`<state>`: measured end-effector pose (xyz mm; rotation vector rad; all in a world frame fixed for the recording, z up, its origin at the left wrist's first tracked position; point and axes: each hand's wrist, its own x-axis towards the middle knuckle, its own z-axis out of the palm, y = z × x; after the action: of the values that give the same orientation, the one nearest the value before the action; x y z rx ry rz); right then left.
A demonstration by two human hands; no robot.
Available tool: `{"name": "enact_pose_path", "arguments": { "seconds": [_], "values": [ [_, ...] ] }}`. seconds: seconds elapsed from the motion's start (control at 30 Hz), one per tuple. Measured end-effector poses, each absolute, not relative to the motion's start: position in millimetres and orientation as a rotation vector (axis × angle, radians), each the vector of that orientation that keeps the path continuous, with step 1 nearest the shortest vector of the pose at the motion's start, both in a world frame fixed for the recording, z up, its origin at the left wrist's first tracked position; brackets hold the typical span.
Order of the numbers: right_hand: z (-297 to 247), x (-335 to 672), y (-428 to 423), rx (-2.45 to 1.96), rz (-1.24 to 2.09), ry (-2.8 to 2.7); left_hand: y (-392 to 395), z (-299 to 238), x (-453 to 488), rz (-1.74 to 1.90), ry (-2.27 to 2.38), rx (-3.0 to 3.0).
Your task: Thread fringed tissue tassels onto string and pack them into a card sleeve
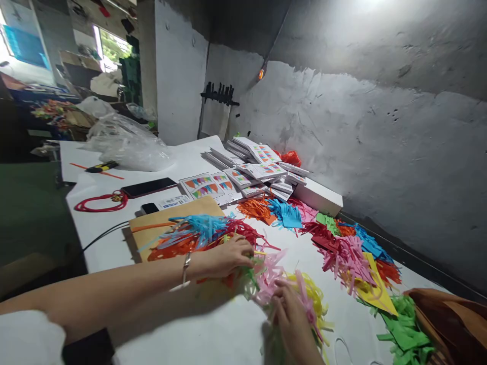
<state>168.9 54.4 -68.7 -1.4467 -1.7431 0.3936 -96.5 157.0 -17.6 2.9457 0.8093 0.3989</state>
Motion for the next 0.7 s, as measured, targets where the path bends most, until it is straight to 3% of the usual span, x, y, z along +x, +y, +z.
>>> {"name": "enact_pose_path", "arguments": {
  "seconds": [0.27, 0.37, 0.47, 0.7],
  "values": [
    [-61.5, 240.2, 110.1, -1.62, 0.145, -1.555, 115.3, 7.9, -137.7, 0.581, 0.54, 2.628],
    [-55.4, 213.9, 91.6, -1.515, 0.273, -1.738, 149.5, 31.6, -125.2, 0.706, 0.738, 2.547],
    [-57.0, 188.8, 74.9, -1.393, 0.382, -1.813, 208.4, 40.6, -102.3, 0.612, 1.105, 2.529],
    [-78.0, 182.0, 54.6, -1.336, 0.416, -1.773, 288.5, 10.6, -43.5, 0.346, 1.298, 2.45]
  ]
}}
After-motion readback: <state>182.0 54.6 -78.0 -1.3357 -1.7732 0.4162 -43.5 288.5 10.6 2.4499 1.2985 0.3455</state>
